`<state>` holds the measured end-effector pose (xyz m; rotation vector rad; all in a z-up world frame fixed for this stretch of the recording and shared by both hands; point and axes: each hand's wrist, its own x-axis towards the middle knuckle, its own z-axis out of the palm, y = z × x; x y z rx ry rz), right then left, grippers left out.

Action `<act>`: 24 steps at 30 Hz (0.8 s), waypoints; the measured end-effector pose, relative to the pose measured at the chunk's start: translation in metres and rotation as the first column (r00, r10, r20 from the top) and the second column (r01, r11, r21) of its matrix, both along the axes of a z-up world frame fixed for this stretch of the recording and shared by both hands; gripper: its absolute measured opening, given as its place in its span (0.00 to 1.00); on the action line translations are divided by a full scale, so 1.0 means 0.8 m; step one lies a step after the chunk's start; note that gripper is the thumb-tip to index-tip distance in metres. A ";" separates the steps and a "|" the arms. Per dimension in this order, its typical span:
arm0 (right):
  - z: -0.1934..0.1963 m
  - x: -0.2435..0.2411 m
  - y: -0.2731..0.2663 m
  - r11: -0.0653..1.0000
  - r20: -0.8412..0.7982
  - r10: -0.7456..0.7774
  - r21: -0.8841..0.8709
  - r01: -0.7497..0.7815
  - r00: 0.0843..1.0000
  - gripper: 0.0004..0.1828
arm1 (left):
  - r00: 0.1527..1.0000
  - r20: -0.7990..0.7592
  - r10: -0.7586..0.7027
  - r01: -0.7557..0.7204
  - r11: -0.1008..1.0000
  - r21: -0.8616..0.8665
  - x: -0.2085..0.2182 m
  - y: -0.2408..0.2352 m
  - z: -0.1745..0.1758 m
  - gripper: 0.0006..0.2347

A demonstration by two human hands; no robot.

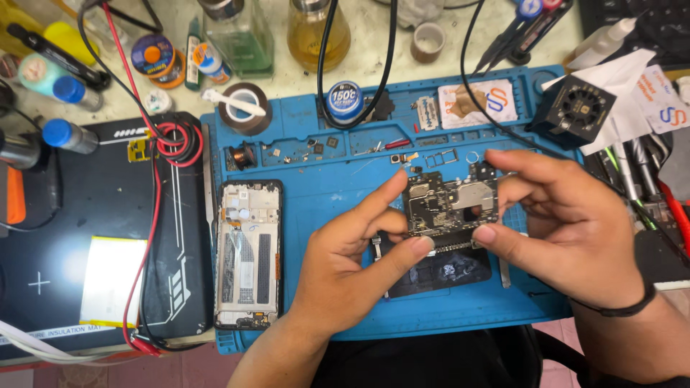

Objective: The person handles a small circuit board, turning it over and inspecting it. They then use a soldering iron to work on specific points on the board. The person continues to inspect the board after soldering.

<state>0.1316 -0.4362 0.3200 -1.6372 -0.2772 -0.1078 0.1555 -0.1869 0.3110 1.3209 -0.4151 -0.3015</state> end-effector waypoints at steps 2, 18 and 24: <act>-0.003 0.002 0.000 1.000 0.000 -0.002 0.023 0.002 1.000 0.40 | 1.000 -0.012 0.006 -0.006 1.000 -0.001 0.003 -0.001 -0.002 0.30; 0.009 0.012 0.000 0.990 -0.024 0.044 -0.133 -0.047 0.999 0.40 | 0.979 -0.196 0.056 -0.087 0.984 -0.154 0.005 -0.006 -0.018 0.29; 0.045 0.029 -0.036 0.923 -0.070 -0.315 -0.254 0.288 0.947 0.17 | 0.979 -0.138 0.153 -0.172 0.975 -0.143 0.006 -0.001 -0.028 0.28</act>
